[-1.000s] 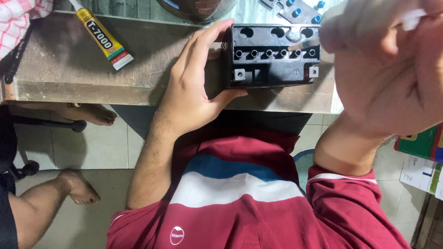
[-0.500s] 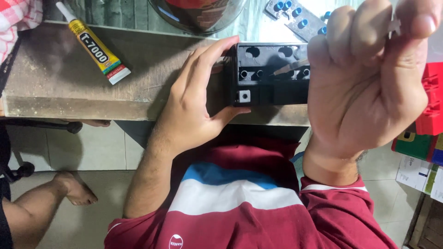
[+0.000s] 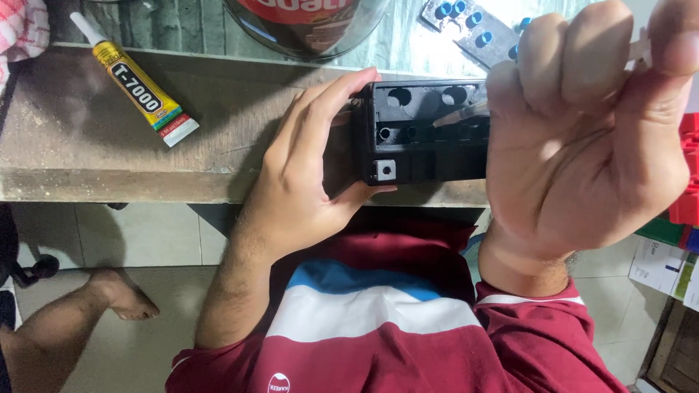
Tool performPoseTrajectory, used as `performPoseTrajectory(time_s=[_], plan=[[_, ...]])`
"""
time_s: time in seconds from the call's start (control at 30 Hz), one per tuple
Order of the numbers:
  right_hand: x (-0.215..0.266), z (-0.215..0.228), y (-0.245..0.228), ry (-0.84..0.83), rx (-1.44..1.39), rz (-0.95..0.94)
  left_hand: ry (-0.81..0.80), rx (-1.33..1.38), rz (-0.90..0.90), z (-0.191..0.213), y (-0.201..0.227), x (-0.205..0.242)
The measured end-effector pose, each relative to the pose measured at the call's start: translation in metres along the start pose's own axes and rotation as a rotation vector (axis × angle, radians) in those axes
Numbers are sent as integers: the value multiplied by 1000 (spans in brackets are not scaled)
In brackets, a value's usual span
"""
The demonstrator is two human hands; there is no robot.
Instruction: Refilling the cells of a lead-acid battery with liquid using a syringe.
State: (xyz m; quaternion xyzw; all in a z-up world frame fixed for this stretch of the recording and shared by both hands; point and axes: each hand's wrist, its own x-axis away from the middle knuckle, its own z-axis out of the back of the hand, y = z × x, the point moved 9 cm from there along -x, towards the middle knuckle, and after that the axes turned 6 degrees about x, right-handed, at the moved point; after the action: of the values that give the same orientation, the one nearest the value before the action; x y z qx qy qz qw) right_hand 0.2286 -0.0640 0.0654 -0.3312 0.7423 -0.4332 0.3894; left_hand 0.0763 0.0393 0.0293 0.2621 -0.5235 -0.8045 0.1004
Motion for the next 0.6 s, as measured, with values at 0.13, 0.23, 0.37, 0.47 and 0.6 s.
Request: performPoseTrajectory(time_s=[0.13, 0.23, 0.37, 0.47, 0.6], plan=[[-3, -6, -1, -17, -6, -5, 5, -6, 3, 0, 0, 1], [-4, -9, -1, -25, -12, -1, 7, -9, -1, 1, 0, 0], [-1, -6, 1, -44, 21, 30, 2, -17, 4, 0, 0, 1], [1, 20, 8, 266, -234, -28, 4, -7, 10, 0, -1, 1], [21, 53, 20, 747, -581, -64, -3, -6, 12, 0, 0, 1]])
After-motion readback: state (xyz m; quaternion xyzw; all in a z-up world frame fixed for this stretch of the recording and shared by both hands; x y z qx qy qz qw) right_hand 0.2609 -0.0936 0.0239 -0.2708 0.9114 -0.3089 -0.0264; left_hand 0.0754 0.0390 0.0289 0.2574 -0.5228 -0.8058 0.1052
